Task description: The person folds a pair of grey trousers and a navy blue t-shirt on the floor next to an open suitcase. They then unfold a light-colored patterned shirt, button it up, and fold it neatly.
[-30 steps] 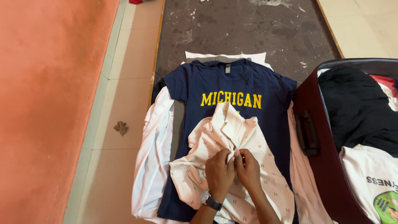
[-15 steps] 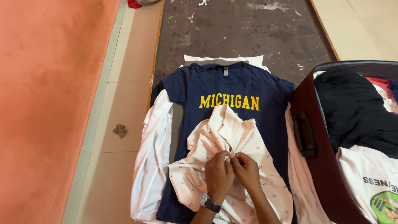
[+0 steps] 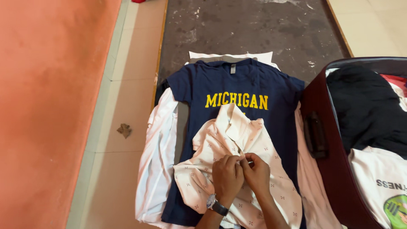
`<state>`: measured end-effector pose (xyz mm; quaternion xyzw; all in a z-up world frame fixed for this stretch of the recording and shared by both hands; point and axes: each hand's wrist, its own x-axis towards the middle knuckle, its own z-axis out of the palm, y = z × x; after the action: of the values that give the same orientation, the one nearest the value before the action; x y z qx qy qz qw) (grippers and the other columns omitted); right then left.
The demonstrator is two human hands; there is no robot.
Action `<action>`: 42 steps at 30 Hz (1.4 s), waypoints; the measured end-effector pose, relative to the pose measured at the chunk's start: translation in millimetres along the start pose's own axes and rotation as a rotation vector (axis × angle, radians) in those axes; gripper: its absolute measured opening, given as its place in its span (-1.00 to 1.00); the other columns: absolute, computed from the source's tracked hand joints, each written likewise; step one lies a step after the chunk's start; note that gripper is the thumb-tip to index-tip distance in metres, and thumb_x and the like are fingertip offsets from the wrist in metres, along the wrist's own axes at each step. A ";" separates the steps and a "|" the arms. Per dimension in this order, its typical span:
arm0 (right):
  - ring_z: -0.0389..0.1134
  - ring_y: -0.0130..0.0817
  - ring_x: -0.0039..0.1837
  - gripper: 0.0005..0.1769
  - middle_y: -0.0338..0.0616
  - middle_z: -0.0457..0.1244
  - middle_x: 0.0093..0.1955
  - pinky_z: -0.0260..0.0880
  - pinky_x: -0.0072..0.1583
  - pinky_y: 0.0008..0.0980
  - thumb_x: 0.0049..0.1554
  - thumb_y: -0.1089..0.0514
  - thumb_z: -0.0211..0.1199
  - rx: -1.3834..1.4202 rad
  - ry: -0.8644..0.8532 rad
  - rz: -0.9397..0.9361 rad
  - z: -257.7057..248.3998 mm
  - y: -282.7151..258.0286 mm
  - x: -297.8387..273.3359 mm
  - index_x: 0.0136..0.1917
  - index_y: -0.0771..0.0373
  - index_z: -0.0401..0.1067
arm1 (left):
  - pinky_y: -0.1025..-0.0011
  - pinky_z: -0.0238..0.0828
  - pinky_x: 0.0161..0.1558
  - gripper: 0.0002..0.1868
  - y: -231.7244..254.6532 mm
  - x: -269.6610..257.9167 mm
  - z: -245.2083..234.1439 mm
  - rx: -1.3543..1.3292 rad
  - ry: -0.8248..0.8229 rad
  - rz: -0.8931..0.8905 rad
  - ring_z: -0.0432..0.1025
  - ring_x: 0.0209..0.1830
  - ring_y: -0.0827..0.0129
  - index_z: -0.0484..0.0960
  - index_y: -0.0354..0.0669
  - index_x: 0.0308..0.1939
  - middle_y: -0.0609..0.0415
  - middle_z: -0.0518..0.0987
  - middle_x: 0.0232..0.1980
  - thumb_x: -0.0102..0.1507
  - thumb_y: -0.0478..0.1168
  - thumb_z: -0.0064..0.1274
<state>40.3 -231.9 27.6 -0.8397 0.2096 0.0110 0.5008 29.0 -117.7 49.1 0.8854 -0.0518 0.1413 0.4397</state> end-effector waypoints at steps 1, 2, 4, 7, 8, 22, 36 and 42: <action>0.40 -0.41 -0.38 -0.74 -0.17 0.42 -0.38 0.35 -0.23 -0.39 0.11 0.03 0.28 -0.025 0.012 -0.016 -1.0 -2.7 -0.8 -0.08 0.25 0.61 | 0.13 0.31 -0.13 -0.81 0.5 -0.7 0.4 0.002 0.001 0.001 0.50 -0.26 0.10 0.69 -0.15 -0.20 0.03 0.64 -0.25 0.17 -0.36 0.00; 0.42 -0.43 -0.37 -0.74 -0.19 0.42 -0.37 0.36 -0.23 -0.40 0.10 0.03 0.28 -0.049 0.025 -0.031 -2.7 -4.7 -1.9 -0.10 0.25 0.62 | 0.13 0.31 -0.13 -0.81 1.1 -1.6 0.9 0.004 0.002 0.003 0.49 -0.26 0.09 0.70 -0.14 -0.21 0.03 0.64 -0.25 0.17 -0.36 0.00; 0.41 -0.40 -0.39 -0.73 -0.14 0.41 -0.41 0.36 -0.23 -0.37 0.10 0.01 0.29 -0.068 0.023 -0.007 -2.7 -9.9 -0.8 -0.10 0.24 0.61 | 0.13 0.31 -0.12 -0.81 -0.7 1.9 0.7 0.015 0.016 0.011 0.49 -0.26 0.10 0.70 -0.14 -0.21 0.04 0.63 -0.25 0.17 -0.36 0.00; 0.37 -0.38 -0.41 -0.74 -0.13 0.39 -0.44 0.32 -0.26 -0.35 0.12 0.02 0.26 -0.075 -0.010 0.008 -4.0 -9.7 -0.7 -0.12 0.24 0.61 | 0.13 0.31 -0.11 -0.81 -0.5 -0.7 3.3 0.022 0.017 0.007 0.49 -0.26 0.11 0.70 -0.13 -0.21 0.04 0.63 -0.25 0.18 -0.36 0.00; 0.36 -0.38 -0.42 -0.74 -0.13 0.38 -0.45 0.31 -0.27 -0.35 0.12 0.03 0.25 -0.073 -0.025 0.008 -4.8 -8.4 -0.8 -0.13 0.24 0.61 | 0.13 0.31 -0.11 -0.80 -0.2 -1.5 4.3 0.024 0.014 0.002 0.48 -0.26 0.10 0.70 -0.13 -0.21 0.04 0.63 -0.26 0.17 -0.36 -0.01; 0.28 -0.51 -0.41 -0.75 -0.20 0.36 -0.43 0.25 -0.31 -0.44 0.16 0.06 0.24 0.064 -0.079 0.003 1.2 0.1 3.5 -0.11 0.30 0.55 | 0.13 0.30 -0.12 -0.87 -2.0 2.0 1.6 0.029 0.031 -0.020 0.49 -0.28 0.10 0.67 -0.14 -0.27 0.04 0.62 -0.30 0.19 -0.34 0.00; 0.26 -0.59 -0.35 -0.84 -0.26 0.35 -0.38 0.25 -0.27 -0.52 0.12 0.16 0.26 0.207 -0.144 0.023 2.2 8.2 7.3 -0.14 0.32 0.53 | 0.13 0.31 -0.12 -0.87 -2.1 0.2 2.3 0.028 0.017 -0.051 0.46 -0.24 0.08 0.64 -0.18 -0.25 0.00 0.59 -0.22 0.19 -0.33 0.00; 0.29 -0.57 -0.31 -0.82 -0.23 0.35 -0.35 0.30 -0.22 -0.53 0.16 0.16 0.25 0.257 -0.191 0.063 3.4 10.1 5.7 -0.11 0.34 0.52 | 0.12 0.35 -0.12 -0.85 -3.7 1.4 2.5 -0.020 0.018 -0.101 0.47 -0.18 0.04 0.62 -0.19 -0.18 -0.03 0.61 -0.17 0.20 -0.35 -0.02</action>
<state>42.5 -235.1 16.1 -0.7567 0.1870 0.0794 0.6213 31.6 -117.4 45.2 0.8811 -0.0047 0.1266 0.4557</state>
